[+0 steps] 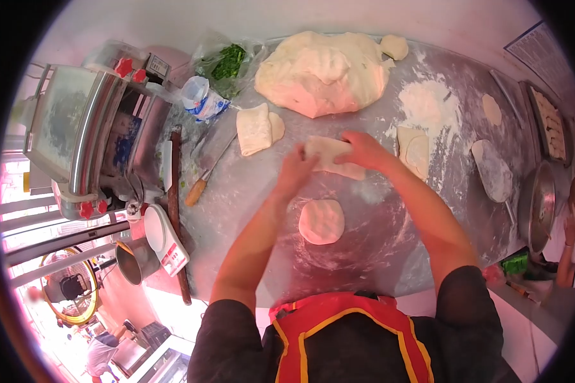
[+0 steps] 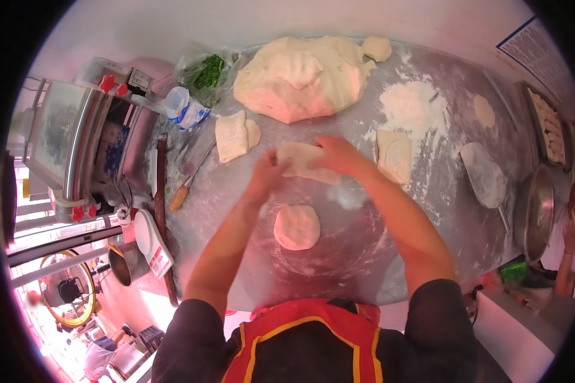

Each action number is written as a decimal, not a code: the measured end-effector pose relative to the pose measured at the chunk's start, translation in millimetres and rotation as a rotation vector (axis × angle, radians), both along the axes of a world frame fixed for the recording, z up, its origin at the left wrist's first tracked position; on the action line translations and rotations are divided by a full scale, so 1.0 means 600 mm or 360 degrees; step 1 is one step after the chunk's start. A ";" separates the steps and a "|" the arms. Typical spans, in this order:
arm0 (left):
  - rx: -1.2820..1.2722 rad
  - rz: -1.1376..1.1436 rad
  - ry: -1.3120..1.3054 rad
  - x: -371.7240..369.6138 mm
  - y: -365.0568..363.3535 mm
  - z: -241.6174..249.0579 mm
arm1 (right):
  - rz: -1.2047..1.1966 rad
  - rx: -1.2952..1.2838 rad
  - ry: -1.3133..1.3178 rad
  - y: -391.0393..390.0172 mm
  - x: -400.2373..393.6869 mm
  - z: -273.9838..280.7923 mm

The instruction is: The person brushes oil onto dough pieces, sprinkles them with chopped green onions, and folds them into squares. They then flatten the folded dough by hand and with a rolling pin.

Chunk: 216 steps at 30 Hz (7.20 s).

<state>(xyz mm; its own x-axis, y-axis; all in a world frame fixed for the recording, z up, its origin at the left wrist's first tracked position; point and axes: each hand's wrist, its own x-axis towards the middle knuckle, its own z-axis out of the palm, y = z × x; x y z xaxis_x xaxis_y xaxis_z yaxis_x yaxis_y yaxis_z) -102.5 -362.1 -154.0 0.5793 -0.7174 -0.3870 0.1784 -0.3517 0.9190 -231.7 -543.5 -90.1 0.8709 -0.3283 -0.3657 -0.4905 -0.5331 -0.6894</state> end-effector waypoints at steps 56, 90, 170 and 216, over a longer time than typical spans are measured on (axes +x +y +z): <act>0.0214 -0.0110 -0.0563 -0.010 0.222 0.056 | -0.1040 -0.1310 0.0129 0.064 -0.314 -0.148; 0.0159 -0.0769 -0.1814 -0.286 0.235 0.043 | -0.0982 -0.0780 -0.0592 0.200 -0.356 -0.037; 0.0667 -0.0232 -0.0939 -0.234 0.730 0.188 | -0.0338 -0.0959 -0.0474 0.401 -0.271 -0.061; 0.0772 -0.0067 -0.2396 -0.043 0.225 0.075 | -0.0235 -0.1522 -0.0232 0.075 -0.231 -0.051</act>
